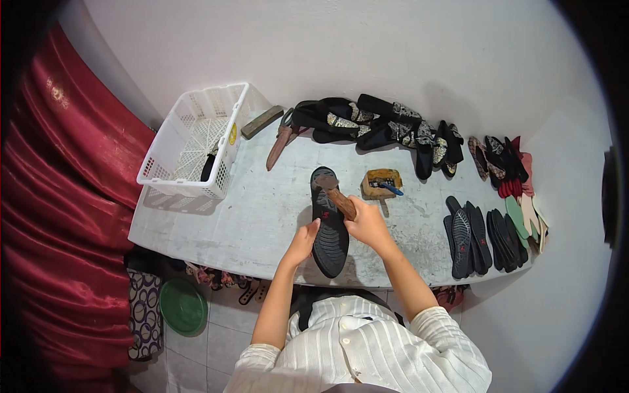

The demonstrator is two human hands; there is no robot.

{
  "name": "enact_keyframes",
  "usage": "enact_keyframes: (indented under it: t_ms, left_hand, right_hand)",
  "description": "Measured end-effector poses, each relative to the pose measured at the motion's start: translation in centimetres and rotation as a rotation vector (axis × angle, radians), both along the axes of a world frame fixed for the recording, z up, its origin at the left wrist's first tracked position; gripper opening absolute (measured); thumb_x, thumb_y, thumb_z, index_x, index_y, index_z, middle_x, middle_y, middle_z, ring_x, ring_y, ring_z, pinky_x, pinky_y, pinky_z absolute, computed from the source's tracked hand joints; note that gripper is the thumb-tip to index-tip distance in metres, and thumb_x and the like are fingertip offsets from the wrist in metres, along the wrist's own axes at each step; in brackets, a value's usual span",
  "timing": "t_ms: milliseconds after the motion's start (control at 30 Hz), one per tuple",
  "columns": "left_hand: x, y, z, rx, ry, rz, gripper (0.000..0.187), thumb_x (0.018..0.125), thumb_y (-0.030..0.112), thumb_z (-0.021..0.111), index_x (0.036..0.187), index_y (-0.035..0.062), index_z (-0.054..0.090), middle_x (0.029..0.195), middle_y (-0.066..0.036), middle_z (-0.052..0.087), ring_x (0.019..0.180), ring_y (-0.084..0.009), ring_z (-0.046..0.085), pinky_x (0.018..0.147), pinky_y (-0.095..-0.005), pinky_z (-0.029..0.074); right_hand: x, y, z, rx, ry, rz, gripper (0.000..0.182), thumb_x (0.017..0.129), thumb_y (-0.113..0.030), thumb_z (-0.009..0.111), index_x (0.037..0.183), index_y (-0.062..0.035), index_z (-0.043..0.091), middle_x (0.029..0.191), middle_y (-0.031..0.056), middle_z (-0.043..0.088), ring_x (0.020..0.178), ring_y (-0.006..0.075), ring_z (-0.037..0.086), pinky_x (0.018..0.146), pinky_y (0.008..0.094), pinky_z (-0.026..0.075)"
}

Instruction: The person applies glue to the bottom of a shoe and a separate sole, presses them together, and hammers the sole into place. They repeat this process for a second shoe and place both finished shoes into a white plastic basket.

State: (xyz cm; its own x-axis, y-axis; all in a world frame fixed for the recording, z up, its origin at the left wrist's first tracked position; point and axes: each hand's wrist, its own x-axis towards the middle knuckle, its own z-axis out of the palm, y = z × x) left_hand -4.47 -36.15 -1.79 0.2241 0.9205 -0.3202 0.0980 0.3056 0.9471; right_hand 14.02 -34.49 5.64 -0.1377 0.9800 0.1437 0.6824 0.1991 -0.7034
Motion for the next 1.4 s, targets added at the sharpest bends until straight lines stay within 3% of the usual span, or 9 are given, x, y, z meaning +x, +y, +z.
enact_keyframes:
  t_ms: [133, 233, 400, 600, 867, 1067, 1167, 1300, 1400]
  left_hand:
    - [0.1, 0.0, -0.7, 0.106, -0.038, 0.007, 0.053, 0.097, 0.046, 0.037, 0.090, -0.0008, 0.060, 0.064, 0.000, 0.054, 0.051, -0.0077, 0.047, 0.046, -0.0233, 0.039]
    - [0.3, -0.3, 0.2, 0.104, -0.091, 0.024, 0.048, 0.098, 0.042, 0.039, 0.096, -0.0009, 0.059, 0.075, -0.001, 0.058, 0.062, -0.0070, 0.050, 0.055, -0.0216, 0.042]
    - [0.8, 0.0, 0.4, 0.131, -0.119, 0.106, 0.042, 0.098, 0.038, 0.041, 0.103, -0.0009, 0.057, 0.086, -0.002, 0.060, 0.072, -0.0072, 0.052, 0.060, -0.0206, 0.042]
    - [0.3, 0.1, 1.8, 0.030, 0.049, 0.099, 0.037, 0.094, 0.036, 0.047, 0.098, 0.0011, 0.058, 0.061, 0.000, 0.050, 0.047, -0.0066, 0.039, 0.041, -0.0234, 0.031]
    - [0.6, 0.0, 1.5, 0.123, 0.164, 0.161, 0.035, 0.095, 0.033, 0.048, 0.098, -0.0017, 0.055, 0.074, -0.006, 0.058, 0.067, -0.0114, 0.052, 0.062, -0.0252, 0.042]
    - [0.2, 0.4, 1.6, 0.029, 0.123, 0.126, 0.037, 0.096, 0.037, 0.043, 0.102, 0.0012, 0.050, 0.073, -0.005, 0.055, 0.071, -0.0141, 0.053, 0.071, -0.0267, 0.044]
    - [0.3, 1.2, 0.4, 0.120, 0.094, 0.186, 0.041, 0.097, 0.041, 0.040, 0.107, 0.0017, 0.047, 0.077, -0.007, 0.055, 0.075, -0.0176, 0.054, 0.075, -0.0286, 0.044]
    - [0.5, 2.6, -0.3, 0.167, 0.141, 0.295, 0.044, 0.096, 0.042, 0.039, 0.111, 0.0005, 0.044, 0.086, -0.013, 0.056, 0.083, -0.0222, 0.055, 0.080, -0.0318, 0.043]
    - [1.0, 2.8, 1.4, 0.128, 0.141, 0.355, 0.046, 0.095, 0.041, 0.044, 0.116, 0.0003, 0.041, 0.086, -0.016, 0.056, 0.086, -0.0225, 0.055, 0.080, -0.0324, 0.043]
  right_hand:
    - [2.4, -1.5, -0.5, -0.049, 0.181, 0.010, 0.039, 0.066, -0.005, 0.064, 0.104, -0.0034, 0.059, 0.077, 0.0231, 0.063, 0.075, 0.0388, 0.063, 0.068, 0.0396, 0.050]
    - [7.2, -2.8, -1.0, -0.092, 0.242, 0.060, 0.047, 0.065, -0.006, 0.067, 0.111, -0.0028, 0.059, 0.085, 0.0201, 0.065, 0.077, 0.0267, 0.065, 0.071, 0.0327, 0.049]
    - [14.5, -5.7, -1.9, -0.226, -0.076, 0.045, 0.035, 0.064, -0.010, 0.069, 0.099, -0.0049, 0.062, 0.077, 0.0174, 0.063, 0.070, 0.0302, 0.063, 0.064, 0.0361, 0.048]
    - [17.4, -7.6, -7.2, -0.174, -0.440, -0.212, 0.034, 0.061, -0.015, 0.073, 0.093, -0.0088, 0.061, 0.073, 0.0137, 0.063, 0.069, 0.0333, 0.062, 0.061, 0.0414, 0.048]
    - [17.7, -7.4, -13.6, 0.061, -0.629, -0.428, 0.043, 0.062, -0.019, 0.078, 0.099, -0.0149, 0.057, 0.078, 0.0070, 0.060, 0.077, 0.0294, 0.060, 0.064, 0.0419, 0.045]
    - [18.0, -7.3, -15.0, -0.032, -0.526, -0.461, 0.047, 0.062, -0.026, 0.081, 0.099, -0.0107, 0.057, 0.084, 0.0111, 0.061, 0.082, 0.0312, 0.059, 0.068, 0.0420, 0.046]
    - [16.2, -6.3, -12.9, -0.034, -0.674, -0.566, 0.052, 0.065, -0.033, 0.079, 0.103, -0.0057, 0.054, 0.087, 0.0112, 0.061, 0.083, 0.0296, 0.059, 0.073, 0.0403, 0.047]
    - [12.0, -2.2, -4.9, -0.510, -0.167, -0.035, 0.051, 0.077, -0.035, 0.071, 0.110, -0.0017, 0.052, 0.094, 0.0148, 0.059, 0.084, 0.0288, 0.061, 0.070, 0.0383, 0.050]
    - [6.6, 0.5, -2.6, -0.260, 0.272, 0.175, 0.052, 0.083, -0.037, 0.065, 0.118, -0.0030, 0.048, 0.097, 0.0154, 0.056, 0.082, 0.0212, 0.059, 0.071, 0.0327, 0.049]
